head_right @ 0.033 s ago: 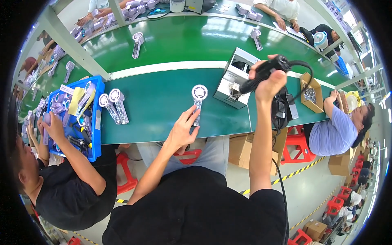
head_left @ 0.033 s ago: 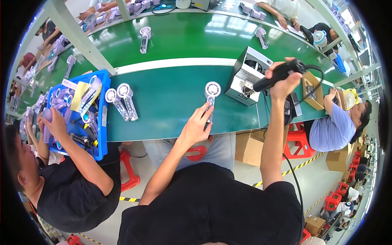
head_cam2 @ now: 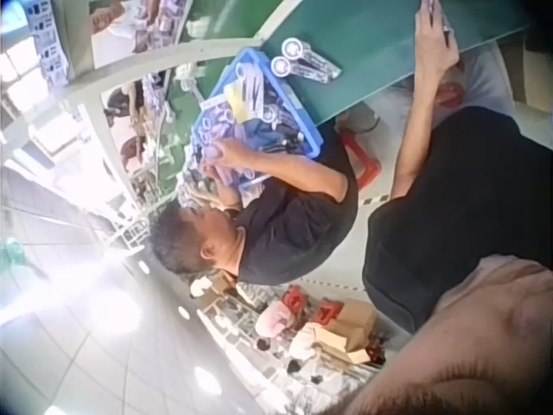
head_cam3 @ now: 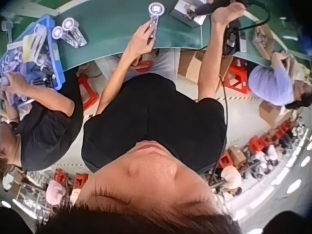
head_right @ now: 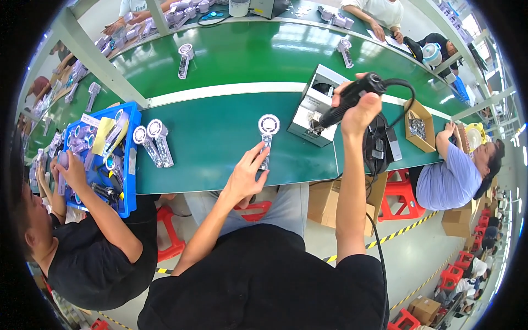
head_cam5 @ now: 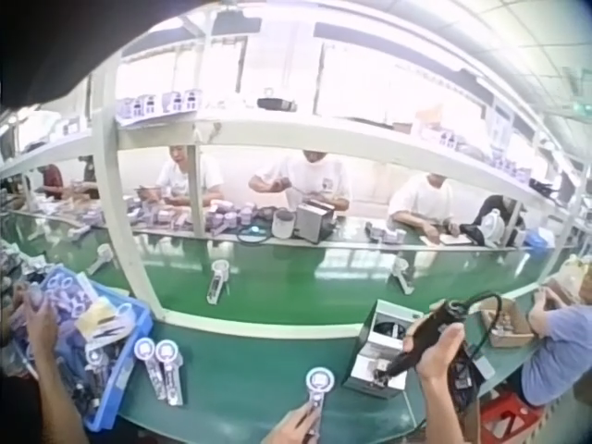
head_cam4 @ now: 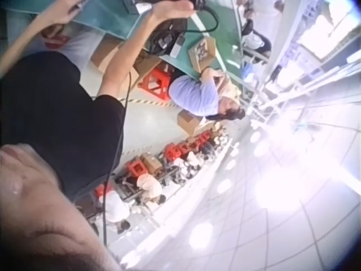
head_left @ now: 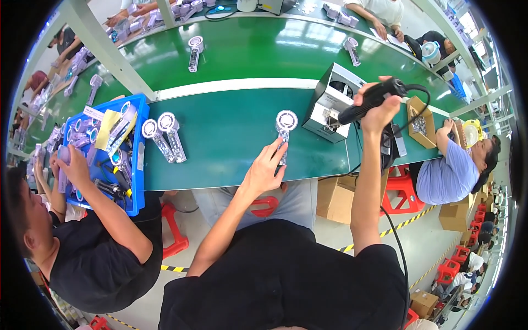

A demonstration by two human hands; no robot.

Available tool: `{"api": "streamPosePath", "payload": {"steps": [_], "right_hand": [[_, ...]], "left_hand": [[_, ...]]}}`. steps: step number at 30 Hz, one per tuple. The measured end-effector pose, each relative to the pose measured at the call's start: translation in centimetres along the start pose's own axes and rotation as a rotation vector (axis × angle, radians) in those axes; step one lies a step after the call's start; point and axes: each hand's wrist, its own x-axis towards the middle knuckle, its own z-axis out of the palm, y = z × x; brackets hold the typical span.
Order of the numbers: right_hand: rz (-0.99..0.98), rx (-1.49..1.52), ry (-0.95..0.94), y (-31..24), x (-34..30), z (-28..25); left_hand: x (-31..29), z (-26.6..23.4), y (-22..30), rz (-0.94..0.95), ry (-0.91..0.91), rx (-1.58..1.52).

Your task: The person assembles components of a hand-held fan device by hand, using a powered screwdriver to secure plastic casings and PCB boards together.

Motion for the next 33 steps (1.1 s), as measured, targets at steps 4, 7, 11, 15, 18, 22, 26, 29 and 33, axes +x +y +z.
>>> {"api": "streamPosePath", "payload": {"steps": [4, 7, 11, 15, 18, 22, 26, 29, 33], "right_hand": [[0.02, -0.035, -0.01, 1.5, -0.3, 0.5], [0.054, -0.012, -0.016, 1.9, 0.1, 0.3], [0.179, -0.012, 0.014, 2.9, 0.1, 0.0], [0.204, 0.001, 0.023, 2.0, -0.8, 0.9], [0.075, 0.005, 0.027, 0.3, -0.9, 1.6], [-0.033, -0.097, 0.018, 0.4, 0.5, 1.2], [0.03, -0.058, 0.003, 1.7, 0.5, 0.6], [0.063, -0.04, 0.011, 2.1, 0.6, 0.4], [0.104, -0.041, 0.025, 2.3, 0.8, 0.6]], "left_hand": [[0.0, -0.2, 0.2, -0.009, -0.005, -0.002], [-0.1, 0.1, -0.1, -0.02, -0.005, -0.005], [-0.1, 0.3, -0.2, -0.012, -0.01, 0.004], [-0.1, 0.1, 0.0, 0.0, -0.003, 0.013], [-0.1, -0.1, -0.1, -0.002, 0.002, 0.014], [0.0, 0.1, -0.1, 0.006, 0.002, 0.01], [-0.1, 0.0, 0.0, 0.002, -0.001, 0.013], [0.0, 0.0, -0.1, 0.011, 0.003, 0.018], [-0.1, 0.0, -0.1, 0.011, 0.003, 0.017]]}}
